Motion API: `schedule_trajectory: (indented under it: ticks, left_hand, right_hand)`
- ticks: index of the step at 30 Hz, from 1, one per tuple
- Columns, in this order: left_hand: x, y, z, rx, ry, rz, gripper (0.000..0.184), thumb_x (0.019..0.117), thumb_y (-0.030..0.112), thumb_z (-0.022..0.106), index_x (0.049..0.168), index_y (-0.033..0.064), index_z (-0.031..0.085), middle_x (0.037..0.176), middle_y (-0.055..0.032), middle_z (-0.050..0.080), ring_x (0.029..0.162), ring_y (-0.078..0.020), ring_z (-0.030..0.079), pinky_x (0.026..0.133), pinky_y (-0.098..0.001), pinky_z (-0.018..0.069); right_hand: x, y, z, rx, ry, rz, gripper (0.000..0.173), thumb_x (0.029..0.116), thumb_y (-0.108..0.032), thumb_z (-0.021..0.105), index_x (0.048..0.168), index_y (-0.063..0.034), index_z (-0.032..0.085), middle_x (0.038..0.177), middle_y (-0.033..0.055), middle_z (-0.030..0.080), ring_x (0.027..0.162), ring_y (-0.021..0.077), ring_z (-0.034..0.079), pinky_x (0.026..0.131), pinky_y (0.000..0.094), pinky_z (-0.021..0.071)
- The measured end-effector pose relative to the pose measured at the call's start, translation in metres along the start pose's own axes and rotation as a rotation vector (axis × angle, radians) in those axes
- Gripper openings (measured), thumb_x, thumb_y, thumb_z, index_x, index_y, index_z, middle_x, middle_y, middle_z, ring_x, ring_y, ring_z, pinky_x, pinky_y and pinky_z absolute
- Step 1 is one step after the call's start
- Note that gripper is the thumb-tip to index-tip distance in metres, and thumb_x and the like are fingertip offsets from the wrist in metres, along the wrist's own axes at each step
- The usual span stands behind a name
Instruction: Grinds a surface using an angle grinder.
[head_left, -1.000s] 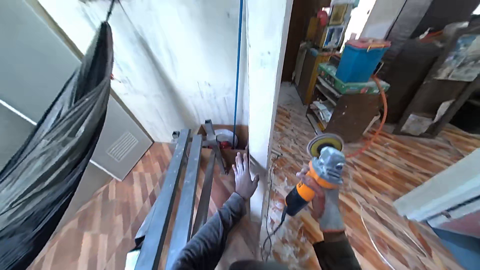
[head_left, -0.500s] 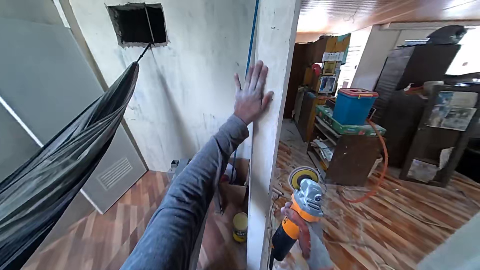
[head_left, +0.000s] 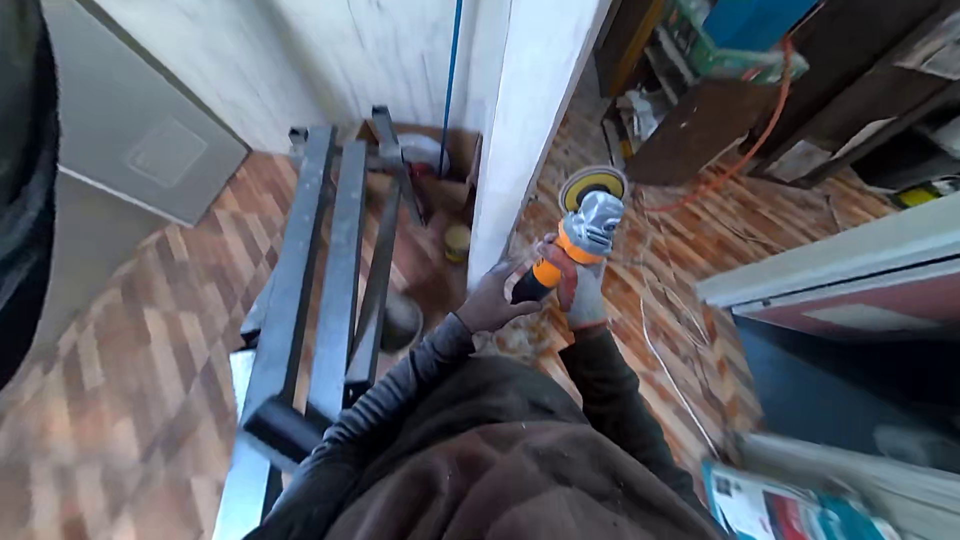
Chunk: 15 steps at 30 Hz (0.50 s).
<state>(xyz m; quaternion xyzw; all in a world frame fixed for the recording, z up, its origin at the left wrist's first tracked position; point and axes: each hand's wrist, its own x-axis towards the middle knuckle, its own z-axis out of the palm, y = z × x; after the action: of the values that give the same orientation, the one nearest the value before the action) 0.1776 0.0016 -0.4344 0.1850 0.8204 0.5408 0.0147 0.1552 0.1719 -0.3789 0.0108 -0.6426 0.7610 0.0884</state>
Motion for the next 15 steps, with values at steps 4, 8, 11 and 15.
schedule_trajectory:
  ticks: [4,8,11,15]
  left_hand:
    - [0.003,0.007,0.023,0.111,-0.054,-0.215,0.085,0.0727,0.044,0.085,0.141,0.0086,0.049,0.109,-0.0109,0.072,0.103,-0.0250,0.071,0.090,-0.0529,0.0584]
    - [-0.002,-0.003,0.033,0.013,0.107,-0.342,0.071,0.0791,0.032,0.079,0.141,0.0097,0.052,0.106,-0.0107,0.073,0.101,-0.0247,0.072,0.089,-0.0523,0.0581]
    - [-0.009,-0.013,0.046,-0.148,0.214,-0.370,0.060,0.0783,0.027,0.081,0.132,0.0094,0.060,0.102,-0.0094,0.074,0.097,-0.0219,0.072,0.087,-0.0506,0.0588]
    - [-0.024,-0.018,0.058,-0.457,0.283,-0.289,0.050,0.0758,0.023,0.086,0.119,0.0054,0.066,0.101,-0.0042,0.074,0.097,-0.0116,0.071,0.091,-0.0391,0.0601]
  right_hand:
    - [-0.016,0.028,0.016,-0.200,0.035,0.092,0.061,0.0733,-0.024,0.087,0.125,-0.0046,0.062,0.107,0.0090,0.072,0.099,0.0195,0.071,0.084,0.0419,0.0624]
    - [-0.021,0.044,0.031,-0.280,0.053,0.133,0.075,0.0652,-0.026,0.092,0.128,-0.0039,0.059,0.109,0.0100,0.071,0.101,0.0188,0.070,0.087,0.0416,0.0619]
    - [-0.026,0.049,0.029,-0.395,-0.003,0.199,0.080,0.0677,-0.029,0.091,0.135,-0.0063,0.055,0.115,0.0082,0.070,0.106,0.0171,0.069,0.090,0.0412,0.0604]
    - [-0.024,0.040,0.013,-0.532,-0.317,0.241,0.072,0.0679,-0.022,0.091,0.131,-0.0039,0.060,0.114,0.0069,0.072,0.108,0.0145,0.069,0.094,0.0372,0.0600]
